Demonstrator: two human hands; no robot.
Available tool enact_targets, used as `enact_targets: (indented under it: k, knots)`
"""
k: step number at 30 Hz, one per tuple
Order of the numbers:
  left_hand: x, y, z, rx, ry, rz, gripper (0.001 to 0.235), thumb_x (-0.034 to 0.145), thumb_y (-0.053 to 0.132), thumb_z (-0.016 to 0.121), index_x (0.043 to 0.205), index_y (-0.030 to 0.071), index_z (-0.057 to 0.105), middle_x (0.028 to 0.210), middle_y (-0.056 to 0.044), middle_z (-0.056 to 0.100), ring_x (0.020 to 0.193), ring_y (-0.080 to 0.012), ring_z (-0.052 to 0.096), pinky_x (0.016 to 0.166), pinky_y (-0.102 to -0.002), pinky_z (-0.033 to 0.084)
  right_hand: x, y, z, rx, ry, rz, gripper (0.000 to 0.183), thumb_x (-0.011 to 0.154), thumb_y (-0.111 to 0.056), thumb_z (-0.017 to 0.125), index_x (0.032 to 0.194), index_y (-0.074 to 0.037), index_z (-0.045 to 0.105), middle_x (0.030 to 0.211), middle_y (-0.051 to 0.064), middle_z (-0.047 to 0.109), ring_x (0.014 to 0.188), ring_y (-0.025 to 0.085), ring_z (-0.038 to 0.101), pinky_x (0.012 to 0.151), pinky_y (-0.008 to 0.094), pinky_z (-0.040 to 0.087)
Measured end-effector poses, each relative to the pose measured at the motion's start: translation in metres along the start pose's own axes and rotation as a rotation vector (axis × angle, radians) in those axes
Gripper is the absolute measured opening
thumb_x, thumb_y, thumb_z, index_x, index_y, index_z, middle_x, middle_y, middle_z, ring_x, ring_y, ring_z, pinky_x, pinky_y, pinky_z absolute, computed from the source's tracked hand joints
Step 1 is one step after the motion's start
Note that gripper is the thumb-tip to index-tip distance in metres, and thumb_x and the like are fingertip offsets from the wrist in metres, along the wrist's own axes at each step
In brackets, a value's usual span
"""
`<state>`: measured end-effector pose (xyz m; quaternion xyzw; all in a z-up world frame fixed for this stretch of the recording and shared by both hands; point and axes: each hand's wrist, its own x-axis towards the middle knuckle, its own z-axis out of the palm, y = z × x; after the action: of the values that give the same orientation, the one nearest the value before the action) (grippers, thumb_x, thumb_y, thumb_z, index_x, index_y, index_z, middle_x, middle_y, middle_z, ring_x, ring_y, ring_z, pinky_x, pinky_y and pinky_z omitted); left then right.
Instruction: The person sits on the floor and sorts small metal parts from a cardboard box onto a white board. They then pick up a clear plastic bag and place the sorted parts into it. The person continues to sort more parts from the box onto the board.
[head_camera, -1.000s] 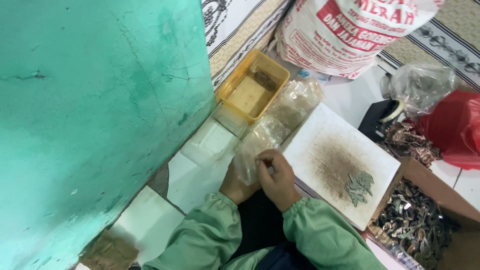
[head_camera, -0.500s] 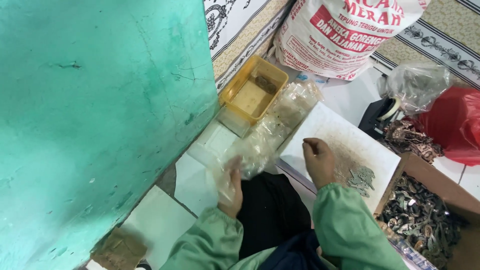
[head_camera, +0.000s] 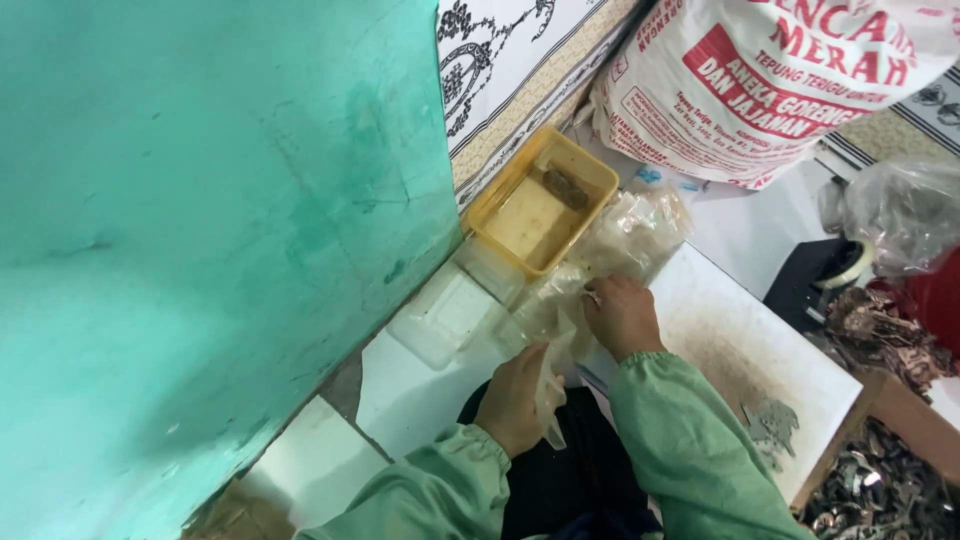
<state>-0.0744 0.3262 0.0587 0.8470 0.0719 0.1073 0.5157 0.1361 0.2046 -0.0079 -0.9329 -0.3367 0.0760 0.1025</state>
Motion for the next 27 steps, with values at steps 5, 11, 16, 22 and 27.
enact_targets:
  k: [5,11,16,22,27]
  knots:
    - [0.018,-0.003,-0.001,-0.152,-0.077,-0.316,0.041,0.102,0.029,0.053,0.134,0.004,0.053,0.115,-0.014,0.067,0.100,-0.0329,0.068,0.089,-0.042,0.054,0.044,0.007,0.002,-0.043,-0.097,-0.002,0.030,0.095,-0.020,0.052,0.112,-0.006,0.071,0.107,0.020,0.072,0.099,0.042,0.065,0.082,0.053,0.054]
    - [0.048,-0.068,0.018,-0.091,-0.078,-0.313,0.051,0.102,0.032,0.044,0.142,0.001,0.048,0.144,-0.021,0.053,0.130,-0.0325,0.052,0.110,-0.040,0.044,0.072,0.002,0.012,-0.281,-0.172,0.056,0.023,0.097,-0.024,0.058,0.108,-0.012,0.075,0.098,0.011,0.073,0.096,0.031,0.074,0.080,0.044,0.060]
    - [0.064,-0.120,0.046,-0.026,-0.246,-0.284,0.081,0.080,0.006,0.058,0.157,0.004,0.034,0.163,-0.015,0.031,0.151,-0.0335,0.030,0.126,-0.043,0.024,0.062,-0.007,0.007,-0.198,-0.169,0.084,0.025,0.099,-0.019,0.056,0.109,-0.011,0.078,0.098,0.012,0.075,0.095,0.031,0.074,0.082,0.044,0.061]
    - [0.050,-0.096,0.015,-0.133,-0.185,-0.154,0.073,0.082,0.002,0.053,0.153,-0.006,0.038,0.159,-0.027,0.033,0.150,-0.0440,0.028,0.126,-0.051,0.021,0.026,-0.039,0.007,0.036,0.192,-0.001,0.013,0.096,-0.012,0.070,0.106,-0.007,0.077,0.093,0.010,0.071,0.089,0.030,0.073,0.077,0.039,0.061]
    - [0.018,-0.107,-0.012,0.000,-0.078,-0.070,0.055,0.084,0.001,0.053,0.137,-0.012,0.051,0.151,-0.030,0.040,0.144,-0.0505,0.033,0.121,-0.058,0.026,0.024,-0.042,0.025,0.168,0.384,-0.160,0.013,0.087,-0.004,0.078,0.100,-0.007,0.077,0.091,0.010,0.069,0.083,0.029,0.071,0.068,0.035,0.063]
